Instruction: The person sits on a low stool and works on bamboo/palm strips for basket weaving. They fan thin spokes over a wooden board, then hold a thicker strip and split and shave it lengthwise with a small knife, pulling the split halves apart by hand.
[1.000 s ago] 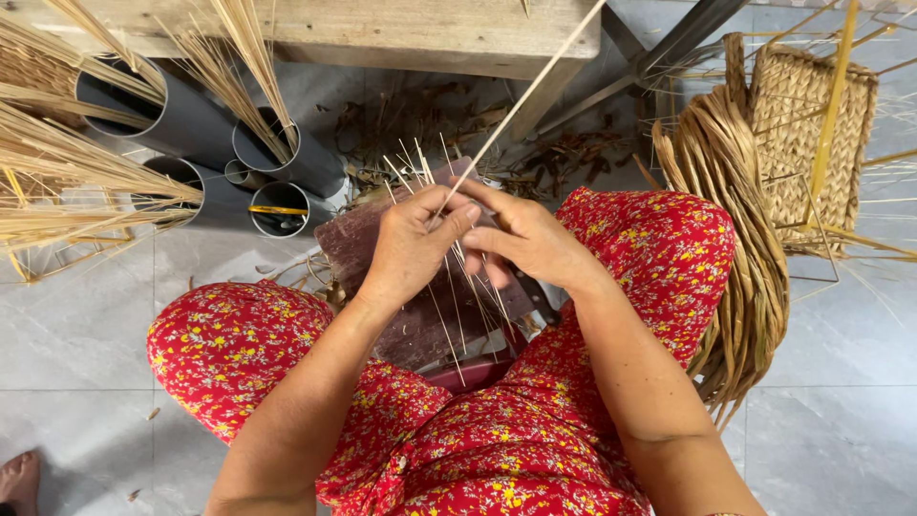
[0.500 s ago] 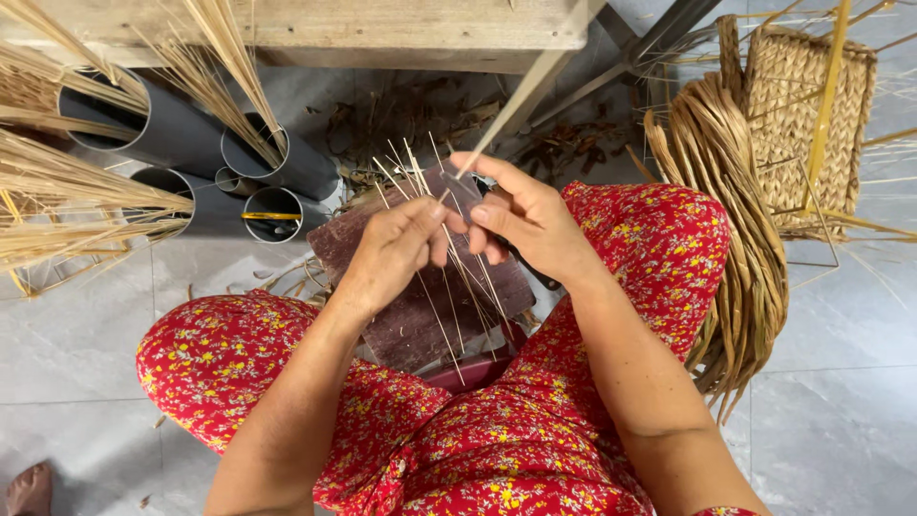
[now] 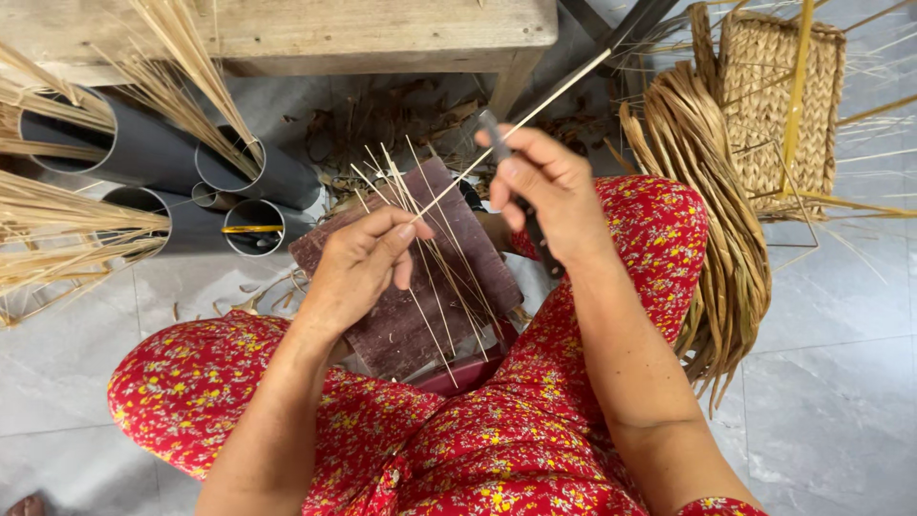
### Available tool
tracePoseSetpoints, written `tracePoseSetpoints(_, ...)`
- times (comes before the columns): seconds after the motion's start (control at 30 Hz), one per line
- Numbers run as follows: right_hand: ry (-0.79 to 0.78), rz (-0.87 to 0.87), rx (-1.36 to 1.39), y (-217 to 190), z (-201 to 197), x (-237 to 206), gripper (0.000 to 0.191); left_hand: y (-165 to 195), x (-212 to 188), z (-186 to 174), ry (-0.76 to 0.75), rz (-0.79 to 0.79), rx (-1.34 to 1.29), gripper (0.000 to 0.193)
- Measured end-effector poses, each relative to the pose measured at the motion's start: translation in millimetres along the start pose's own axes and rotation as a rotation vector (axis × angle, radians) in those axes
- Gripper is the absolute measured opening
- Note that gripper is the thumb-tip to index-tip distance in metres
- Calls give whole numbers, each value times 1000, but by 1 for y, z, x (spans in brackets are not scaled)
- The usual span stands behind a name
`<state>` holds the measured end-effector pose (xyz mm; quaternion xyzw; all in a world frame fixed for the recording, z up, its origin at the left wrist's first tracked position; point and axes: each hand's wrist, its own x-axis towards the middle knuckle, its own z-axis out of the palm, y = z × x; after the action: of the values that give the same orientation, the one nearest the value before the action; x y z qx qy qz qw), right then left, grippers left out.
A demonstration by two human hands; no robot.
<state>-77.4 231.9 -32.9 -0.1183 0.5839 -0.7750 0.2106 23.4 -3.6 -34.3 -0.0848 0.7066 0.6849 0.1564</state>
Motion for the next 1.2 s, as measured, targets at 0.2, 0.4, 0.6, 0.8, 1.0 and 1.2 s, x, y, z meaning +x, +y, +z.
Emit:
tracePoseSetpoints(0.2, 185, -68, 119, -5, -44, -4, 26, 3, -7, -15, -25, 28, 77, 24)
tracePoseSetpoints(0.4, 357, -229, 255, -29, -78, -10, 27, 7, -11, -25, 31, 27, 34, 23)
tracePoseSetpoints(0.6, 37, -51, -123, -8, -26, -14, 48, 5, -1, -13, 86, 34, -2, 22)
tracePoseSetpoints(0.8, -192, 111, -50, 11, 17, -10, 39, 2, 1, 1, 68, 49, 58, 22)
tracePoseSetpoints(1.0, -105, 101, -20, 9, 14, -8, 30, 3, -3, 4, 81, 201, 146, 21)
tracePoseSetpoints(1.2, 54, -20, 13, -4, -13, -6, 26, 10, -10, -6, 160, 106, 248, 20)
